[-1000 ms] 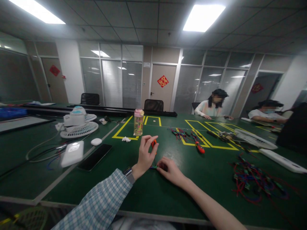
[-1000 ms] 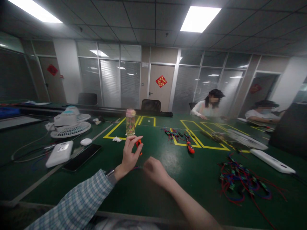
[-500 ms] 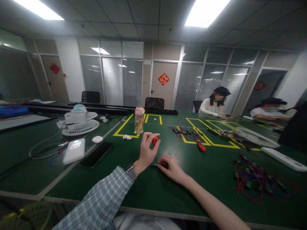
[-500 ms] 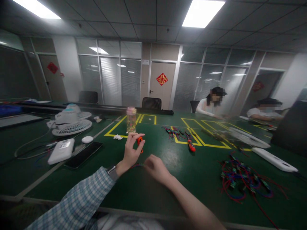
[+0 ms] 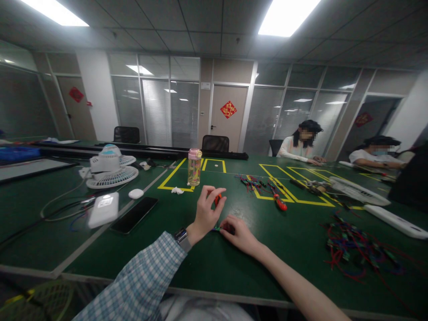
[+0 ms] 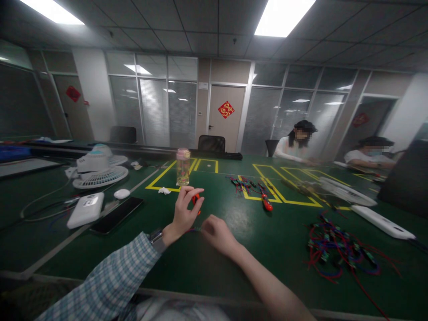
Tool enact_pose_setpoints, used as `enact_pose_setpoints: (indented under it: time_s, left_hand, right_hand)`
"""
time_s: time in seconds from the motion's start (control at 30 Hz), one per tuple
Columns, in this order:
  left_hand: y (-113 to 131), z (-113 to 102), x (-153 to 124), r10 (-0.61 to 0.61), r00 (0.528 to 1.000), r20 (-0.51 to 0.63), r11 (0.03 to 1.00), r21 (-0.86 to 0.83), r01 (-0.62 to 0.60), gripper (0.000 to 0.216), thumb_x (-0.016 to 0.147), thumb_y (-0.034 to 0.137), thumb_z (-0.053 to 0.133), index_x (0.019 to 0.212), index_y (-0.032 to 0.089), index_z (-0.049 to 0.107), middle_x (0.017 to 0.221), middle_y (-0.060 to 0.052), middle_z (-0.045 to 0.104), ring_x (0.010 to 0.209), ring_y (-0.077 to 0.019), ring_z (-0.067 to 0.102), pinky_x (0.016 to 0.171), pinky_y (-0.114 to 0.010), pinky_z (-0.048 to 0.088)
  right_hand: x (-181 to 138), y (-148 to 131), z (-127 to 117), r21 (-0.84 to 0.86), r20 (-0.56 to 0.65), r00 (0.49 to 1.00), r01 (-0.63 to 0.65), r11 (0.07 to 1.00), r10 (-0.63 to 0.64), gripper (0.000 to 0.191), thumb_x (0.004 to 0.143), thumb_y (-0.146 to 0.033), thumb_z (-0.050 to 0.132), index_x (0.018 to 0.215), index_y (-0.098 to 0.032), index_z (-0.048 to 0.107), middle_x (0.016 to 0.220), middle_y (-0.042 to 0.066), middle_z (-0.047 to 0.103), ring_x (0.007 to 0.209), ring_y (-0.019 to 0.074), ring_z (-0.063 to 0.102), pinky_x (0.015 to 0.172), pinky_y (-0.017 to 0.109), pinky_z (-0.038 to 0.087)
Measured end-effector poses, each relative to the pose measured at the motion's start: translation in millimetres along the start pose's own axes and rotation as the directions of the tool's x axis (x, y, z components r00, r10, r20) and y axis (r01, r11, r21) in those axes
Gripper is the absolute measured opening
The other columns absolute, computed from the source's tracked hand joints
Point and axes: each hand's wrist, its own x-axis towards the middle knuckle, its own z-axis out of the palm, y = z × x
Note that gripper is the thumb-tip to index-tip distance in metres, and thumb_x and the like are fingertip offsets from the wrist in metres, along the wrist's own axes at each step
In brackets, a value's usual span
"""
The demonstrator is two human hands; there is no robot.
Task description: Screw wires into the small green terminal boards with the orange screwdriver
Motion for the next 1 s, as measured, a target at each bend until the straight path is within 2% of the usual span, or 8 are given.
enact_pose_setpoints:
  time_s: [0.2,0.3,0.47,0.53,0.67,0.77,0.83,1.0]
  left_hand:
    - [1.0,-1.0,-0.3,0.046,0.991,0.129,0.993,-0.117,-0.031,0.039,0.097,0.016,0.031,0.133,0.019,0.044,0.116,-0.01,0.057,0.106,-0.0173,0.056,0.093,-0.032,0.047]
    - [0.2,1.4,-0.8,0.071,0.993,0.096,0.992,-0.109,-0.06,0.037,0.095,0.018,0.039,0.131,0.019,0.045,0.112,-0.01,0.059,0.103,-0.0177,0.058,0.091,-0.033,0.048]
    - [-3.3,3.2,-2.8,0.076,0.997,-0.01,0.997,-0.007,-0.076,0.024,0.089,0.026,0.056,0.112,0.02,0.059,0.093,-0.004,0.052,0.083,-0.0142,0.056,0.074,-0.027,0.05]
    - [-2.9,1.5,-2.2,0.063,0.998,-0.02,0.998,-0.018,-0.063,0.022,0.09,0.025,0.054,0.111,0.021,0.061,0.094,-0.004,0.052,0.084,-0.0141,0.055,0.075,-0.026,0.049]
    - [1.5,-2.0,2.2,-0.007,0.999,0.034,0.989,-0.145,0.012,0.032,0.096,0.017,0.037,0.121,0.021,0.057,0.111,-0.007,0.059,0.103,-0.0161,0.058,0.089,-0.03,0.047]
    - [3.7,-1.8,5.2,-0.079,0.997,0.026,0.977,-0.195,0.082,0.03,0.095,0.018,0.04,0.12,0.02,0.057,0.111,-0.007,0.062,0.1,-0.0158,0.059,0.09,-0.03,0.047]
    - [3.7,-0.9,6.0,-0.111,0.994,-0.002,0.979,-0.173,0.109,0.027,0.093,0.019,0.047,0.118,0.02,0.058,0.104,-0.006,0.062,0.095,-0.0154,0.059,0.086,-0.029,0.048]
    - [1.3,-0.1,5.5,-0.147,0.986,-0.075,0.986,-0.094,0.14,0.017,0.087,0.026,0.059,0.102,0.021,0.065,0.09,-0.003,0.052,0.086,-0.0148,0.055,0.08,-0.027,0.047]
  right_hand:
    - [0.9,1.3,1.2,-0.001,-0.003,1.0,0.008,1.0,-0.008,0.009,0.076,-0.008,0.059,0.079,-0.015,0.062,0.072,0.0,0.054,0.064,0.0125,0.051,0.058,0.022,0.039]
    - [1.1,2.3,1.7,0.004,0.0,1.0,0.001,1.0,-0.001,0.008,0.076,-0.008,0.059,0.079,-0.015,0.061,0.073,0.0,0.055,0.064,0.0127,0.051,0.058,0.022,0.039]
    - [1.1,1.1,1.0,0.011,0.005,1.0,-0.005,1.0,0.005,0.01,0.075,-0.006,0.059,0.079,-0.015,0.061,0.073,0.0,0.055,0.063,0.0126,0.05,0.057,0.023,0.038]
    - [1.1,-0.2,0.6,0.007,0.003,1.0,-0.001,1.0,0.001,0.01,0.075,-0.006,0.059,0.079,-0.015,0.062,0.073,0.0,0.055,0.063,0.0126,0.05,0.058,0.023,0.038]
    - [0.8,-2.3,-0.2,-0.004,0.002,1.0,-0.003,1.0,0.004,0.01,0.075,-0.006,0.059,0.079,-0.015,0.062,0.072,0.0,0.054,0.064,0.0128,0.05,0.059,0.023,0.038]
    - [0.8,-2.2,-0.9,0.001,0.008,1.0,-0.006,1.0,0.006,0.009,0.076,-0.007,0.059,0.079,-0.015,0.062,0.073,0.0,0.054,0.064,0.0129,0.051,0.059,0.023,0.038]
    - [0.7,-1.4,-1.2,0.004,0.006,1.0,-0.003,1.0,0.003,0.009,0.076,-0.007,0.06,0.079,-0.015,0.062,0.073,0.0,0.054,0.065,0.013,0.051,0.058,0.023,0.038]
    - [0.3,0.3,-0.6,0.007,0.006,1.0,-0.002,1.0,0.002,0.008,0.076,-0.008,0.059,0.08,-0.015,0.063,0.074,0.0,0.054,0.065,0.0128,0.051,0.059,0.023,0.039]
